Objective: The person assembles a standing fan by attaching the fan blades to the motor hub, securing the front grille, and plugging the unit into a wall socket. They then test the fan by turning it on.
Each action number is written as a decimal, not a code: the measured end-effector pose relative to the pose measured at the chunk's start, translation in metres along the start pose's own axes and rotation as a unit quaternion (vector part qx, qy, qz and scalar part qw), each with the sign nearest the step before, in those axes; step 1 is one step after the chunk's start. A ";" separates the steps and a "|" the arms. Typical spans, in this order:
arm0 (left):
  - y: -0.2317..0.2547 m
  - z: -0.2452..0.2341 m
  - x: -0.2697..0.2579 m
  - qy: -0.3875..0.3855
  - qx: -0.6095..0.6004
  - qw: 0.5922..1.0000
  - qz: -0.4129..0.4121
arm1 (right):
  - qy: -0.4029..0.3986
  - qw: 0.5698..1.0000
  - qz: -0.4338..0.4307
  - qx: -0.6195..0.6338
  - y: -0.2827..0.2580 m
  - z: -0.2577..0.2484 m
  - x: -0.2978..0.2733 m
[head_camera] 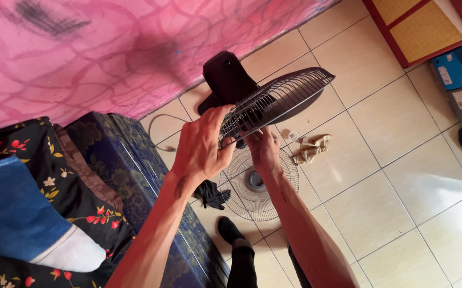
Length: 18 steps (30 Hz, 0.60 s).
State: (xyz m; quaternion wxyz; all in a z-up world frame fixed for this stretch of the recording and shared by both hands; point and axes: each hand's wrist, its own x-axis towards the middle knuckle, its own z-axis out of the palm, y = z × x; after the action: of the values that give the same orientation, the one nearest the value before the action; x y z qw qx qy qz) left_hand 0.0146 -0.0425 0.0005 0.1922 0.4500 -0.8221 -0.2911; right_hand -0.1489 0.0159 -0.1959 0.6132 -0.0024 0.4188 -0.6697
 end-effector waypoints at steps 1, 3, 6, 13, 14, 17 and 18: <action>0.000 -0.001 0.000 0.005 -0.002 1.000 0.007 | -0.008 1.000 0.003 0.000 0.001 -0.001 0.002; -0.003 -0.002 0.000 0.002 -0.011 1.000 0.002 | -0.023 1.000 0.006 0.000 0.000 -0.003 0.008; -0.003 -0.003 0.002 0.009 -0.009 1.000 0.008 | -0.016 0.999 0.044 -0.016 -0.004 0.001 0.009; -0.005 0.001 0.002 0.062 -0.013 0.996 0.056 | -0.021 0.998 0.043 -0.042 -0.015 0.010 0.004; -0.004 0.003 0.003 0.052 -0.014 0.998 0.038 | -0.029 0.998 0.031 -0.042 -0.013 0.008 0.003; -0.002 0.003 0.003 0.030 -0.013 0.999 0.006 | -0.034 0.998 0.012 -0.045 -0.005 0.000 0.006; -0.002 0.001 0.002 0.031 -0.014 0.999 0.013 | -0.033 0.998 0.008 -0.047 -0.002 -0.002 0.009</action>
State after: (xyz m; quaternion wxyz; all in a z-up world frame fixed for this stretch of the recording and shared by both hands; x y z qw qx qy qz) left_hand 0.0144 -0.0446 -0.0021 0.2278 0.4451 -0.8174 -0.2860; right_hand -0.1539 0.0096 -0.2001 0.6315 -0.0501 0.4293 -0.6438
